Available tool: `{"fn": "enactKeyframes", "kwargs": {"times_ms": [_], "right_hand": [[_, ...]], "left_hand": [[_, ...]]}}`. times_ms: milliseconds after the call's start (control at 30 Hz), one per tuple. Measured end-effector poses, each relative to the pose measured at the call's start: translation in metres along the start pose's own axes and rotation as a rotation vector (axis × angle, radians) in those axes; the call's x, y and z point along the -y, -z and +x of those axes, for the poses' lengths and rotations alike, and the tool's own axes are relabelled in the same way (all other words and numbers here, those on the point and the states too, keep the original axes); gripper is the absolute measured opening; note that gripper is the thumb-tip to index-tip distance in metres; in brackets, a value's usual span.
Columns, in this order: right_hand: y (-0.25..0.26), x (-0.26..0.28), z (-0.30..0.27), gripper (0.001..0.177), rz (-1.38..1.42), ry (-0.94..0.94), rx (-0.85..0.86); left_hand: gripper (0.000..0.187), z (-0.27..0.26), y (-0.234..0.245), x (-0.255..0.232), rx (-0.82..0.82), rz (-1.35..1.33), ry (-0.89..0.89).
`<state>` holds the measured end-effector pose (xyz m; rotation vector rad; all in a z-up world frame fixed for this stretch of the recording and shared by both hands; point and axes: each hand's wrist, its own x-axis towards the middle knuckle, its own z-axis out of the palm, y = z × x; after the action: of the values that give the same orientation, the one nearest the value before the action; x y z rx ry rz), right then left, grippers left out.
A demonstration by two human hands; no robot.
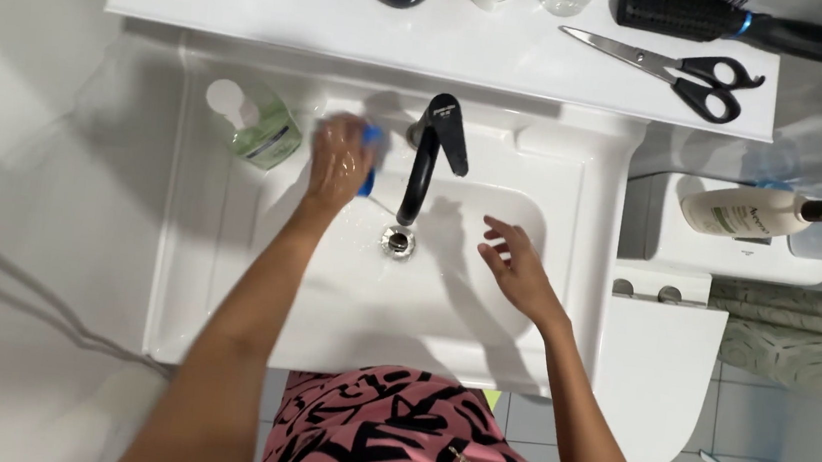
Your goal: Clean the bathroom sink and faucet using a sponge and soap.
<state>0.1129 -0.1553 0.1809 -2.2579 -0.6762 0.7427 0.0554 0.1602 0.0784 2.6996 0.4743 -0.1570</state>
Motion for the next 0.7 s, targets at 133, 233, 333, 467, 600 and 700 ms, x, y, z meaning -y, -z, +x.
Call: {"fn": "enactKeyframes", "kwargs": {"times_ms": [133,233,333,467,600,700], "right_hand": [[-0.011,-0.010,-0.006,0.047,0.063,-0.058,-0.007],[-0.007,-0.002,-0.009,0.048,0.041,-0.057,0.049],[-0.003,-0.011,-0.025,0.048,0.041,-0.092,0.098],[0.004,-0.040,-0.039,0.047,0.053,-0.155,0.037],[0.015,-0.067,-0.055,0.048,0.116,-0.157,0.002],[0.033,-0.066,-0.066,0.050,0.138,-0.203,-0.009]], "left_hand": [[0.045,0.039,-0.062,-0.017,-0.671,-0.115,0.286],[0.106,0.027,-0.071,-0.016,-1.004,-1.376,-0.696],[0.032,-0.018,-0.064,-0.001,-0.479,-0.256,-0.388],[0.069,-0.050,-0.099,-0.064,-0.516,-0.228,-0.050],[0.051,-0.021,-0.134,-0.127,-0.271,-0.869,-0.075],[0.049,0.014,-0.060,-0.154,-0.317,-1.009,0.133]]}}
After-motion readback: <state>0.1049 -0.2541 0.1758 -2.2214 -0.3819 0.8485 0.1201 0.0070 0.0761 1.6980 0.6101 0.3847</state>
